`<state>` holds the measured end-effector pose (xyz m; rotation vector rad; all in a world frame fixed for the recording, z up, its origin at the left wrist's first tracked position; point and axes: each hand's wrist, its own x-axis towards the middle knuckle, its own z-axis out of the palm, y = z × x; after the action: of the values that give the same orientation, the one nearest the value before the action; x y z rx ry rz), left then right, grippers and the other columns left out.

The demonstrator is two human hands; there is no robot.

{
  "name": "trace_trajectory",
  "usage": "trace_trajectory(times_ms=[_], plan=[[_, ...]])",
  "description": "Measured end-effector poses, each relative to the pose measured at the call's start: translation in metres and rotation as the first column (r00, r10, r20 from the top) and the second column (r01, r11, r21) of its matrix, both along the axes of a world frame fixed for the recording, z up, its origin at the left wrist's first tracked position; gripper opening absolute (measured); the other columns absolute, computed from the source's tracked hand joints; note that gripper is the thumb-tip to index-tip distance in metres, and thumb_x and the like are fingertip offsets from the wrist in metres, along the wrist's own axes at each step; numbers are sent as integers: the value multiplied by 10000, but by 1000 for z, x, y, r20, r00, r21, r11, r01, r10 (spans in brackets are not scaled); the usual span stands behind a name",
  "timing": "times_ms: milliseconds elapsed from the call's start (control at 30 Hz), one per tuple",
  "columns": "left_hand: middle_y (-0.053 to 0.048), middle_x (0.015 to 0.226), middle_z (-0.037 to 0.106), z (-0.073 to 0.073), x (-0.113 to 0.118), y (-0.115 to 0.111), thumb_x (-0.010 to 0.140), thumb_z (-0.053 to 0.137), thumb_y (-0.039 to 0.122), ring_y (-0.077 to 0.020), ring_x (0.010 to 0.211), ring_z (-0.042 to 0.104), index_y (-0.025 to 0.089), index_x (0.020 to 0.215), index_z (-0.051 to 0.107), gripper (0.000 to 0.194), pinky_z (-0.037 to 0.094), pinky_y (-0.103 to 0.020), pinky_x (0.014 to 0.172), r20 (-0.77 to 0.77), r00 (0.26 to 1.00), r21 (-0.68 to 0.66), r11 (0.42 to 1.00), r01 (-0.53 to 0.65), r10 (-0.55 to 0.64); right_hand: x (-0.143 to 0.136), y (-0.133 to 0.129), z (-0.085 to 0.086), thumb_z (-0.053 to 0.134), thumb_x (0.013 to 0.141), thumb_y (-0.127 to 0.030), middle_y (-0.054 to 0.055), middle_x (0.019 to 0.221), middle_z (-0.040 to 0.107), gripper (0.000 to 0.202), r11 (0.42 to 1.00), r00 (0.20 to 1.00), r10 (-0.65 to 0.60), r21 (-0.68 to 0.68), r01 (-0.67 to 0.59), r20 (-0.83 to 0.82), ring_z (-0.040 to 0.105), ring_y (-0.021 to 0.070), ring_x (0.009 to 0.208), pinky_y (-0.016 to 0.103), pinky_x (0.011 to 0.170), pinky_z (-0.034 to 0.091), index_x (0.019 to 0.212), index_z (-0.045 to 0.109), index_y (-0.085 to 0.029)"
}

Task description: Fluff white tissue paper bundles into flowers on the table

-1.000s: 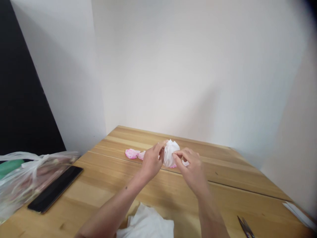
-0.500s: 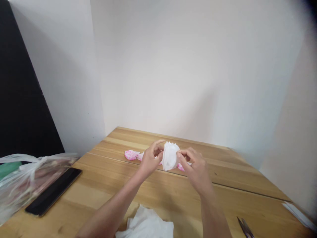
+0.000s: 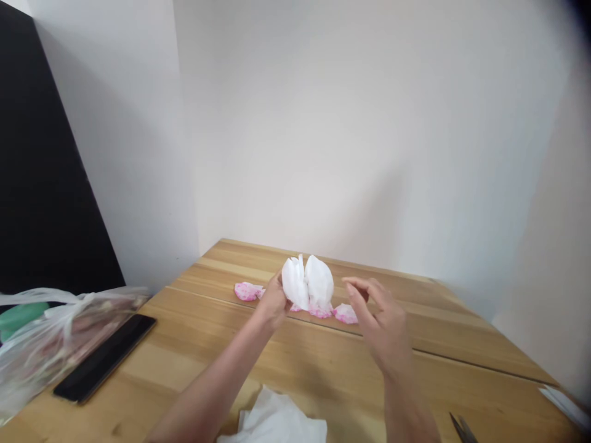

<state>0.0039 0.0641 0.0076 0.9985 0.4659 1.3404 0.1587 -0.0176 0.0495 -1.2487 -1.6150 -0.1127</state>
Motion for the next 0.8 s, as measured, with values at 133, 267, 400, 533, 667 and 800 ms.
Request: trace_trajectory(times_ms=[133, 267, 400, 533, 667, 800], plan=[[-87, 1003, 700, 2, -1, 1, 693, 720, 370, -193, 920, 636, 184, 1077, 640, 434, 522, -292, 763, 98, 989, -29, 993, 118, -114, 0, 2, -1, 482, 905, -374, 3, 764, 607, 211, 1000, 1000, 7, -12, -7, 26, 551, 165, 730, 301, 712, 396, 917, 646, -242], [-91, 1025, 696, 1, -4, 2, 699, 723, 325, -197, 876, 640, 200, 1111, 635, 439, 518, -270, 670, 141, 976, -51, 983, 177, -169, -1, 4, -2, 481, 907, -366, 3, 759, 611, 210, 1000, 998, 22, -20, -21, 61, 554, 164, 733, 300, 711, 398, 907, 652, -243], [-89, 999, 701, -1, -4, 2, 711, 712, 311, -161, 734, 630, 195, 1128, 631, 440, 489, -249, 588, 155, 975, -89, 980, 177, -162, -1, 4, -2, 472, 909, -366, 16, 784, 622, 226, 999, 998, 29, -20, -27, 58, 564, 167, 747, 302, 713, 404, 899, 655, -233], [-84, 965, 710, 2, -4, -1, 702, 725, 309, -167, 726, 634, 191, 1144, 621, 469, 484, -253, 593, 155, 978, -101, 982, 156, -140, 0, 5, -4, 473, 907, -370, 17, 829, 635, 230, 999, 999, 35, -14, -34, 35, 573, 162, 769, 297, 732, 412, 899, 655, -231], [-79, 975, 714, 8, -5, -5, 698, 729, 284, -196, 833, 649, 194, 1129, 631, 451, 511, -281, 701, 201, 973, -125, 982, 142, -115, 1, 13, -7, 466, 902, -387, 22, 846, 649, 250, 999, 1000, 10, -34, -10, 20, 581, 170, 779, 312, 767, 421, 950, 656, -233], [-72, 989, 715, 9, -6, -6, 676, 740, 292, -210, 914, 644, 198, 1103, 645, 448, 513, -298, 784, 241, 966, -124, 984, 129, -97, 0, 21, -11, 440, 890, -452, 67, 954, 685, 360, 995, 997, 8, -101, -16, -81, 610, 218, 889, 354, 824, 441, 1079, 632, -214]])
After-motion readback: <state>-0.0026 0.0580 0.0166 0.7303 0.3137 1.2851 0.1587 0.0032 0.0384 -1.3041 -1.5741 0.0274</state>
